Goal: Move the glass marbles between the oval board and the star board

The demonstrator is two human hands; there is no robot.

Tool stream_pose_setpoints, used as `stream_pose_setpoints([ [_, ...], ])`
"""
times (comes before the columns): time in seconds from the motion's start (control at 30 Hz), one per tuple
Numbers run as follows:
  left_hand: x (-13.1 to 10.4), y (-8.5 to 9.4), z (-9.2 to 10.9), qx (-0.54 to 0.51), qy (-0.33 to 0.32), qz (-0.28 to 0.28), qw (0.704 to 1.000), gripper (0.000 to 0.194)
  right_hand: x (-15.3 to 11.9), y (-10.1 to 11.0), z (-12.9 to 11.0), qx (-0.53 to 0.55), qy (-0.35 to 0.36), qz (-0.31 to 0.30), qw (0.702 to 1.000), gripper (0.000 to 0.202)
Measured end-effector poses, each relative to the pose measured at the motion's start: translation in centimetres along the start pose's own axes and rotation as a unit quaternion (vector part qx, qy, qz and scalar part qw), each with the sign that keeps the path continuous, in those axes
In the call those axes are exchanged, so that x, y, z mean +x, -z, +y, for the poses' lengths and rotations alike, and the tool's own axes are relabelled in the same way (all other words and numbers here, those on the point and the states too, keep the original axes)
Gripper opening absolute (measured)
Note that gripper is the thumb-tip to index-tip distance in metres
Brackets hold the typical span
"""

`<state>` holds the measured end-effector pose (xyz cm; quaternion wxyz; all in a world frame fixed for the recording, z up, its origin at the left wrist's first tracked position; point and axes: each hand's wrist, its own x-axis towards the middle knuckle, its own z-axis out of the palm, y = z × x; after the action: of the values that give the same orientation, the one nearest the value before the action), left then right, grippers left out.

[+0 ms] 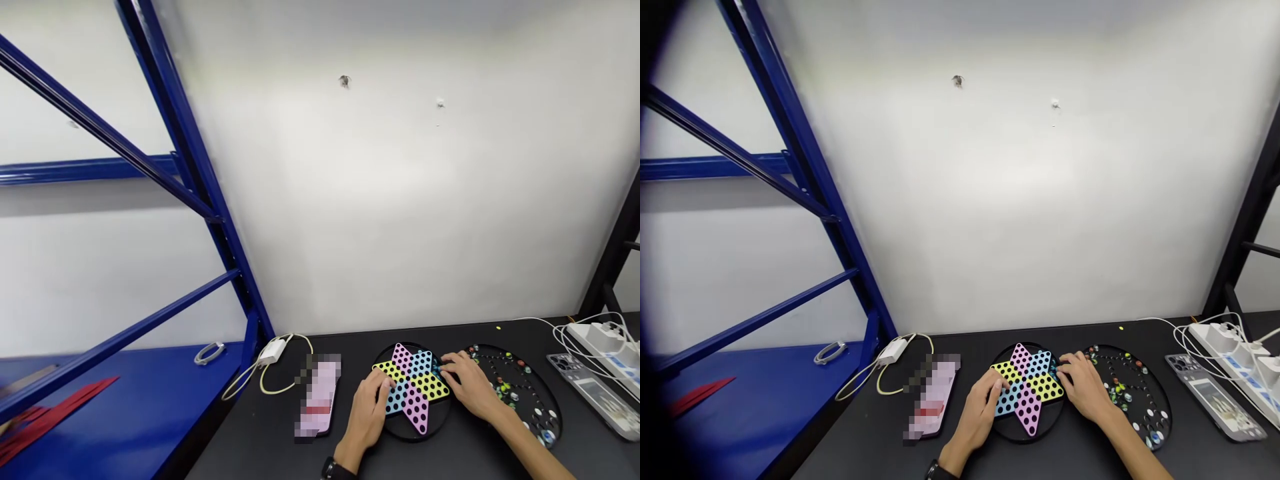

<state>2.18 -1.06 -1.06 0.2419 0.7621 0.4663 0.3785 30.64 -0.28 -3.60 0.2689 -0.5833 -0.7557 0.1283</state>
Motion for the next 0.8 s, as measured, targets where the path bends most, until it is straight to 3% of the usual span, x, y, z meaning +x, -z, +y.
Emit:
stream_pose_setpoints([
  [0.2, 0.1, 0.0, 0.2, 0.008, 0.005, -0.008, 1.0, 0.048, -2.3, 2.8, 4.5, 0.031, -0.074, 0.061, 0.995, 0.049],
  [0.27, 0.1, 0.0, 0.2, 0.011, 0.007, -0.014, 1.0, 0.048, -2.8, 3.5, 5.0, 0.039, -0.076, 0.055, 0.995, 0.049],
  [0.37, 0.1, 0.0, 0.2, 0.009, 0.01, -0.018, 1.0, 0.049, -3.3, 3.4, 3.7, 0.042, -0.053, 0.004, 0.998, 0.048],
  [0.53, 0.1, -0.1, 0.1, -0.002, 0.008, -0.013, 1.0, 0.05, -2.9, 2.2, -0.6, 0.001, -0.024, -0.073, 0.997, 0.048],
  [0.63, -0.1, -0.2, 0.0, -0.003, 0.005, -0.008, 1.0, 0.05, -2.6, 1.9, -1.8, -0.018, 0.005, -0.063, 0.998, 0.044],
  [0.8, -0.1, -0.2, 0.0, 0.006, 0.005, -0.009, 1.0, 0.052, -3.4, 2.1, -1.5, -0.005, 0.003, -0.032, 0.999, 0.034],
])
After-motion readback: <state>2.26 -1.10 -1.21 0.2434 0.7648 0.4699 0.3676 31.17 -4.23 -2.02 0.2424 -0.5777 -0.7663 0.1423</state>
